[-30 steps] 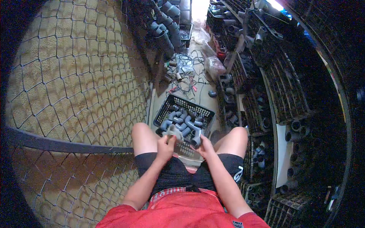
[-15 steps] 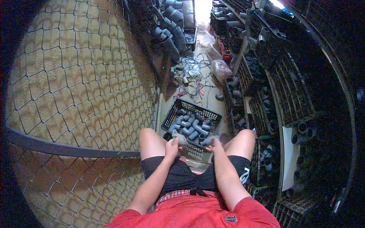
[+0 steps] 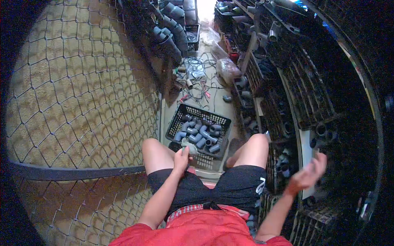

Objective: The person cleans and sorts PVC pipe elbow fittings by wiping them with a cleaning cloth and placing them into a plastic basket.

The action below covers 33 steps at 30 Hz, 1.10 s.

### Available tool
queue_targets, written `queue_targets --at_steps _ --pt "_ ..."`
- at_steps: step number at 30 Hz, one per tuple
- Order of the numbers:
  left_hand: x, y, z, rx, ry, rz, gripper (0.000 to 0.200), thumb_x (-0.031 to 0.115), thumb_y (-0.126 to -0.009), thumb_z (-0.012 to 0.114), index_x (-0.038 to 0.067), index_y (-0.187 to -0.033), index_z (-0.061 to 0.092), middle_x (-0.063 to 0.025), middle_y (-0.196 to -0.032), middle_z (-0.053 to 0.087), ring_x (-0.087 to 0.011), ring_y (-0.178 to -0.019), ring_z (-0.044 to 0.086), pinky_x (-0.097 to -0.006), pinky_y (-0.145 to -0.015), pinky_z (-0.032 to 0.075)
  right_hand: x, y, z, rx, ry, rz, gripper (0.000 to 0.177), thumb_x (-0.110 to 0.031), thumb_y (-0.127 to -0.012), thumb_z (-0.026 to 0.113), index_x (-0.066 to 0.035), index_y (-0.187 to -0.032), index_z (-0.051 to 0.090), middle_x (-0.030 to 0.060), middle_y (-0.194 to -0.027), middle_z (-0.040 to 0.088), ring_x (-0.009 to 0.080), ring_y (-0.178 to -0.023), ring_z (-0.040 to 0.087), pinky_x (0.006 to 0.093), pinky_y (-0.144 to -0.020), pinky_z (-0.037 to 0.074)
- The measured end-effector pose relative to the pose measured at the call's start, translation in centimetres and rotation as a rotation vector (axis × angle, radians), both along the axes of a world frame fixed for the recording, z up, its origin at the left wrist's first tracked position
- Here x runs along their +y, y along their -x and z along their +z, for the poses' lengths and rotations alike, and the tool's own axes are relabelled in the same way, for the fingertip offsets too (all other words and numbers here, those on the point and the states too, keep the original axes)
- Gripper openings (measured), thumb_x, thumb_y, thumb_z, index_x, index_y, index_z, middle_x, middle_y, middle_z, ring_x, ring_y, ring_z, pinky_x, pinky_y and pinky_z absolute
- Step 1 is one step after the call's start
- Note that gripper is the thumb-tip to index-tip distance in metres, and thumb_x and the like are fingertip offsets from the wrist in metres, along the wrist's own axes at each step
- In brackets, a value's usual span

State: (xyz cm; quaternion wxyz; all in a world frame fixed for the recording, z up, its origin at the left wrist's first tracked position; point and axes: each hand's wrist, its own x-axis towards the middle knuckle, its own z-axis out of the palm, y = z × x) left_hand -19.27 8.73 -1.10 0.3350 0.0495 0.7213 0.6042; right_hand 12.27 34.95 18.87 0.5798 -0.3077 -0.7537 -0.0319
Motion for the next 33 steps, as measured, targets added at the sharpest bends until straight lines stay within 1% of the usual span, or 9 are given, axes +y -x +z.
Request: queue_targets --at_steps 2,6,8,13,15,22,24,30,33 --pt "0.3 0.0 0.0 -0.044 -0.029 0.006 0.034 0.034 -0.101 0.052 0.003 -0.093 0.065 -0.0003 -0.077 0.064 -0.0081 -0.061 0.056 -0.0250 -0.057 0.045 0.7 -5.0 3.2 -0.275 -0.036 -0.522 0.027 -0.016 -0.095 0.055 -0.001 -0.118 0.057 0.0205 -0.133 0.053 0.0359 -0.126 0.048 0.0471 -0.108 0.035" --pt "0.9 -0.1 -0.8 -0.019 -0.064 -0.052 0.035 0.035 -0.100 0.053 0.003 -0.094 0.065 -0.0006 -0.078 0.065 -0.0079 -0.060 0.055 -0.0241 -0.058 0.045 2.0 -12.9 -0.7 -0.431 0.060 -0.828 0.039 -0.023 -0.093 0.062 -0.013 -0.129 0.055 0.0169 -0.141 0.047 0.0350 -0.130 0.044 0.0484 -0.107 0.034" --pt "1.2 -0.2 0.5 -0.033 -0.034 -0.063 0.035 0.035 -0.100 0.054 0.003 -0.094 0.065 -0.0003 -0.077 0.064 -0.0078 -0.060 0.055 -0.0239 -0.058 0.045 1.1 -12.7 -1.4 -0.646 0.303 -1.030 0.040 -0.030 -0.093 0.060 -0.016 -0.130 0.055 0.0163 -0.141 0.047 0.0356 -0.131 0.043 0.0486 -0.106 0.035" --pt "1.3 -0.3 -1.7 -0.064 -0.096 -0.026 0.035 0.036 -0.100 0.054 0.003 -0.094 0.065 0.0003 -0.077 0.064 -0.0072 -0.060 0.054 -0.0240 -0.057 0.045 1.2 -12.8 -1.8 -0.751 0.452 -1.037 0.039 -0.029 -0.090 0.060 -0.021 -0.129 0.057 0.0131 -0.139 0.050 0.0348 -0.127 0.048 0.0488 -0.099 0.041" --pt "1.0 -0.4 -1.6 -0.049 -0.089 -0.039 0.035 0.036 -0.100 0.054 0.003 -0.094 0.065 0.0003 -0.077 0.064 -0.0071 -0.060 0.054 -0.0240 -0.057 0.045 1.4 -13.3 -1.2 -0.692 0.502 -0.911 0.040 -0.025 -0.088 0.061 -0.021 -0.127 0.058 0.0111 -0.139 0.051 0.0333 -0.126 0.048 0.0495 -0.098 0.040" --pt "0.7 -0.6 -0.5 -0.086 -0.054 -0.008 0.034 0.035 -0.100 0.053 0.003 -0.094 0.066 0.0002 -0.077 0.064 -0.0080 -0.060 0.054 -0.0246 -0.058 0.045 1.6 -15.4 -2.0 -0.700 0.403 -0.909 0.038 -0.022 -0.088 0.059 -0.022 -0.125 0.058 0.0112 -0.138 0.050 0.0328 -0.127 0.047 0.0498 -0.100 0.039" --pt "0.6 -0.4 -0.4 -0.067 0.019 -0.033 0.034 0.034 -0.100 0.053 0.003 -0.094 0.065 0.0000 -0.076 0.063 -0.0082 -0.060 0.054 -0.0256 -0.058 0.045 0.1 -11.9 0.5 -0.779 0.730 -1.057 0.046 -0.012 -0.086 0.060 -0.025 -0.130 0.055 0.0117 -0.141 0.045 0.0342 -0.128 0.044 0.0509 -0.101 0.038" --pt "0.3 -0.5 -1.0 -0.002 -0.041 -0.065 0.036 0.035 -0.100 0.053 0.003 -0.092 0.064 0.0000 -0.074 0.062 -0.0084 -0.060 0.054 -0.0263 -0.057 0.045 0.5 -13.9 -1.0 -0.687 0.789 -1.015 0.070 0.006 -0.082 0.060 -0.030 -0.140 0.044 0.0132 -0.143 0.038 0.0361 -0.129 0.041 0.0526 -0.105 0.033" --pt "0.5 -0.8 0.5 -0.029 -0.022 -0.080 0.035 0.036 -0.100 0.053 0.003 -0.092 0.064 -0.0008 -0.078 0.063 -0.0087 -0.061 0.055 -0.0265 -0.057 0.046 -0.3 -12.6 0.5 -0.685 0.857 -0.991 0.071 0.005 -0.082 0.059 -0.028 -0.143 0.042 0.0162 -0.145 0.036 0.0367 -0.134 0.037 0.0525 -0.108 0.030"
